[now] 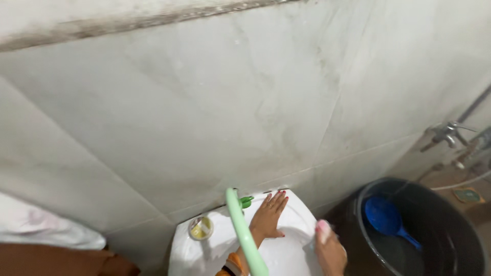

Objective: The person cleans a sink and faucet using a cleaning cloth and soap, wiping the inner basin, the rim, and scrubbing the faucet neck before rinsing.

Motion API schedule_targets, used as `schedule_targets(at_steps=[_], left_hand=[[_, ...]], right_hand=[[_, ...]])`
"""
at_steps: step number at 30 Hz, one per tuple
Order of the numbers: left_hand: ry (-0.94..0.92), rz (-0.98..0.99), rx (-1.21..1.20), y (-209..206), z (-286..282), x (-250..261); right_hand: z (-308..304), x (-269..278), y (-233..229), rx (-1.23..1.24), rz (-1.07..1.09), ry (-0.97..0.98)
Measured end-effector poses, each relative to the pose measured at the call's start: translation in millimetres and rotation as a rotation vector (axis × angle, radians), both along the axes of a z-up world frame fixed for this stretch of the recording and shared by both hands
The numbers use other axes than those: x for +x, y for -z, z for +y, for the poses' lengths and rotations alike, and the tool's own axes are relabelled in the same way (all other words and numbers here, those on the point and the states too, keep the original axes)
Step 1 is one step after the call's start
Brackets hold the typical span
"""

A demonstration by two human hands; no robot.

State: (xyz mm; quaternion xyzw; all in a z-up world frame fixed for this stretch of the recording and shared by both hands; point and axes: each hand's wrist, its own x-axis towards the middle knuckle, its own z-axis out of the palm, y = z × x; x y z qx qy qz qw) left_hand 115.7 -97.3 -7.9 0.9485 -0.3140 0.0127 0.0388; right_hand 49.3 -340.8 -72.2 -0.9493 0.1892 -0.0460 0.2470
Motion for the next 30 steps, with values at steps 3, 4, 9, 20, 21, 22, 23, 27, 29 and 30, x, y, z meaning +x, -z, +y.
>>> schedule_targets(at_steps=[3,4,9,20,21,22,23,27,29,30], left_hand=[[0.057,0.013,-0.001,2,-15,4],[0.064,0.034,0.006,1,-18,8],[0.059,0.071,-0.026,0,-21,11],[0.011,0.093,0.021,-8,-33,11],[0.01,0.107,0.012,-8,-33,11],[0.01,0.12,0.003,-8,-33,13],[0.005,0.124,0.001,-7,-33,12],[0.006,0.071,-0.008,-5,-34,11],[0.004,0.083,-0.013,-5,-33,13],[0.009,0.06,-0.039,-4,-32,14]], right_hand=[[6,73,8,0.035,0.234,-0.089],[10,105,11,0.042,0.254,-0.167],[2,146,32,0.58,0.305,-0.257],[14,168,32,0.124,0.26,-0.407],[14,170,33,0.122,0.257,-0.415],[14,168,34,0.277,0.258,-0.355],[10,160,36,0.432,0.265,-0.29],[-46,66,49,0.523,0.419,-0.146],[-55,42,50,0.305,0.525,-0.074],[-52,47,50,0.229,0.528,-0.088]])
